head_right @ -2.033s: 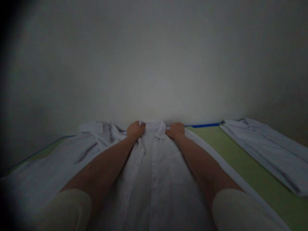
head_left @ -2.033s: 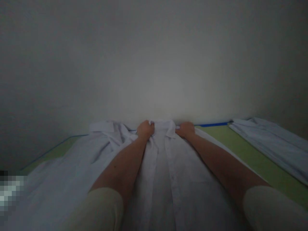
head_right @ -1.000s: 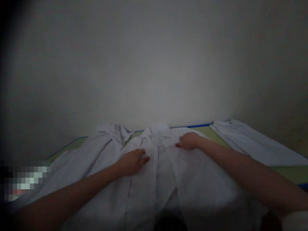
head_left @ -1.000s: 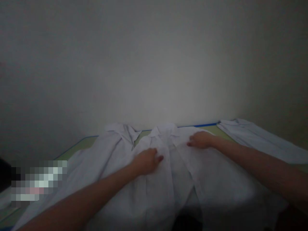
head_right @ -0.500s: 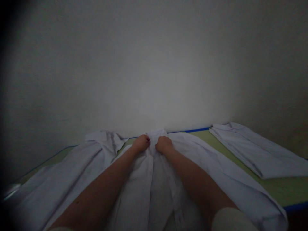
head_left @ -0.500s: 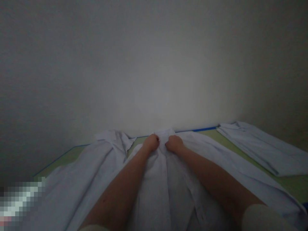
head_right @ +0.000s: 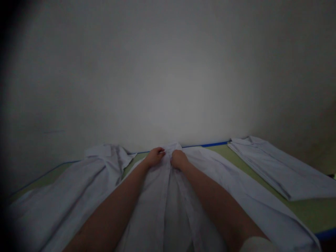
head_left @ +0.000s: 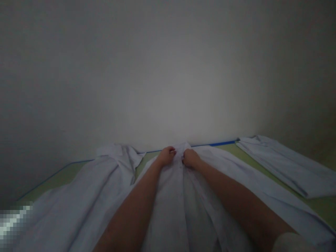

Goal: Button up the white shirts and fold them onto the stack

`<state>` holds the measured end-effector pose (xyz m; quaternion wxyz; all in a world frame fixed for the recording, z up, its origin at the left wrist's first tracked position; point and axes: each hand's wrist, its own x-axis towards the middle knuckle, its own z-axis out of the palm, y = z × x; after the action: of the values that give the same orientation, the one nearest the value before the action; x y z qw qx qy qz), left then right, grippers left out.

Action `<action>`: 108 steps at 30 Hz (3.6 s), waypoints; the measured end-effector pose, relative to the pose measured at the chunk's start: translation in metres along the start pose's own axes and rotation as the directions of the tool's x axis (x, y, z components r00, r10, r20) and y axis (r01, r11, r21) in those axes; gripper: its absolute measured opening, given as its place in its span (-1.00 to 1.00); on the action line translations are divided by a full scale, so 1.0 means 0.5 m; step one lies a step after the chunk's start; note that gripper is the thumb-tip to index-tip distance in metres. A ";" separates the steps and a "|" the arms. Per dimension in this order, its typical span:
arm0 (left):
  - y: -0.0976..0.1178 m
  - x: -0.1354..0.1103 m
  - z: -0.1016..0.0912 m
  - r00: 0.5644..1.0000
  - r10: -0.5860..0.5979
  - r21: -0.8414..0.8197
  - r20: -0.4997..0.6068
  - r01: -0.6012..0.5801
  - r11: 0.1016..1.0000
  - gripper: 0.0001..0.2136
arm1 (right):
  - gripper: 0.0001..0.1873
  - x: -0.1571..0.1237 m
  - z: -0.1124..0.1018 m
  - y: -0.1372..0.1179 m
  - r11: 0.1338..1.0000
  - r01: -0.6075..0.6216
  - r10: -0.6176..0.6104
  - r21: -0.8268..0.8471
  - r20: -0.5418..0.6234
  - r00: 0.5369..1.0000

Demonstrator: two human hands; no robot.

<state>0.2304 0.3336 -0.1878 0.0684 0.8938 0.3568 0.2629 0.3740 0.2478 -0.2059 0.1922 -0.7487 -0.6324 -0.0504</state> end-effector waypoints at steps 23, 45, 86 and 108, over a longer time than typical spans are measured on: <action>0.025 0.022 0.020 0.996 0.083 -0.091 -0.018 -0.084 0.992 -0.72 | -0.70 0.034 0.008 0.049 0.842 0.034 0.105 0.539 -0.226 0.968; 0.041 0.021 0.027 0.989 0.146 -0.039 -0.017 -0.147 0.988 -0.73 | -0.69 0.001 -0.028 0.038 0.942 0.202 -0.145 0.270 -0.214 0.966; 0.069 0.003 -0.014 0.965 0.264 -0.142 -0.011 -0.263 0.954 -0.70 | -0.68 -0.012 -0.043 0.002 0.990 0.137 -0.136 -0.016 -0.274 0.952; 0.013 0.044 0.017 0.972 -0.227 -0.467 0.065 0.231 0.854 -0.69 | -0.58 -0.025 -0.050 -0.003 0.889 0.427 -0.447 -0.164 -0.113 0.888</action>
<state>0.2521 0.3442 -0.1838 0.3156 0.8024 0.3857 0.3284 0.3745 0.2273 -0.1864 0.1711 -0.5923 -0.7640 -0.1901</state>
